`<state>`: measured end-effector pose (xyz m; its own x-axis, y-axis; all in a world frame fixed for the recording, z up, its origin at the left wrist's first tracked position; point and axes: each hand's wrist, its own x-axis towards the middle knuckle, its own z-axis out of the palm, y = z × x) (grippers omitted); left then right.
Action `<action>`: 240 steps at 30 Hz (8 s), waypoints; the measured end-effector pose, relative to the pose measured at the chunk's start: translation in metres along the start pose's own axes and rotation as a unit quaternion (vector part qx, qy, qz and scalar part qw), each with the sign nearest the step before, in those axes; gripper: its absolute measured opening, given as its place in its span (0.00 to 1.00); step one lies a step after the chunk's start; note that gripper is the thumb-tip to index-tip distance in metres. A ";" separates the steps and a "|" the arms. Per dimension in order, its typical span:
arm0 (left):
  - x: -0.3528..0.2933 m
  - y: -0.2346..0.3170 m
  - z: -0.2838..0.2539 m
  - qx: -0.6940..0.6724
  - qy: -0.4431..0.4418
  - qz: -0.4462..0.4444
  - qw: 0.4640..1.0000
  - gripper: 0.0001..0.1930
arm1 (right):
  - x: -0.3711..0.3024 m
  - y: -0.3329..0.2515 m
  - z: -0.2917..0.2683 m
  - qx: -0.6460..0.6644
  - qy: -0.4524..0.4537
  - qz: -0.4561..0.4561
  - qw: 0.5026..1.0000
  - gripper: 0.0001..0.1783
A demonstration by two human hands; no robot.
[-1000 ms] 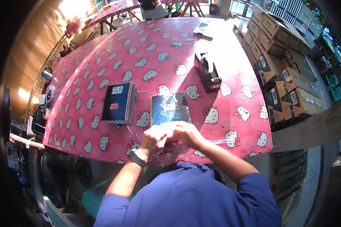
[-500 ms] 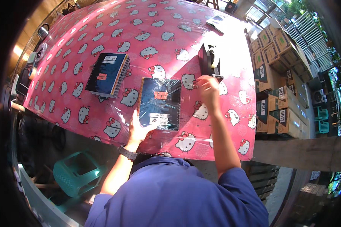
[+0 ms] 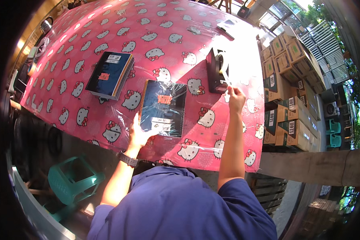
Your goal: The person places a notebook into a plastic bag, seals it using tape, and repeats the process with additional notebooks.
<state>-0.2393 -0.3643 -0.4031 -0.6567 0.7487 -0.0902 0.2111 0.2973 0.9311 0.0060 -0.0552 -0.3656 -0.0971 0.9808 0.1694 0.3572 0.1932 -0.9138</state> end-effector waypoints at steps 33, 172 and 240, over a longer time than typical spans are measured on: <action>-0.001 0.095 0.029 -0.339 -0.163 -0.204 0.904 0.27 | -0.158 -0.027 0.023 -0.023 -0.179 0.022 0.983 0.33; 0.055 0.051 -0.001 0.152 -0.140 0.012 0.978 0.68 | -0.190 -0.097 0.075 0.075 -0.198 -0.058 0.976 0.09; 0.061 0.032 -0.008 0.131 -0.151 0.041 0.979 0.64 | 0.113 -0.014 0.184 -0.367 -0.153 0.047 0.916 0.08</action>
<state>-0.2788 -0.3141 -0.3761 -0.3938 0.9057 -0.1568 0.4589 0.3415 0.8203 -0.1812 0.0475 -0.4013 -0.2498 0.9619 -0.1112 0.8951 0.1856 -0.4055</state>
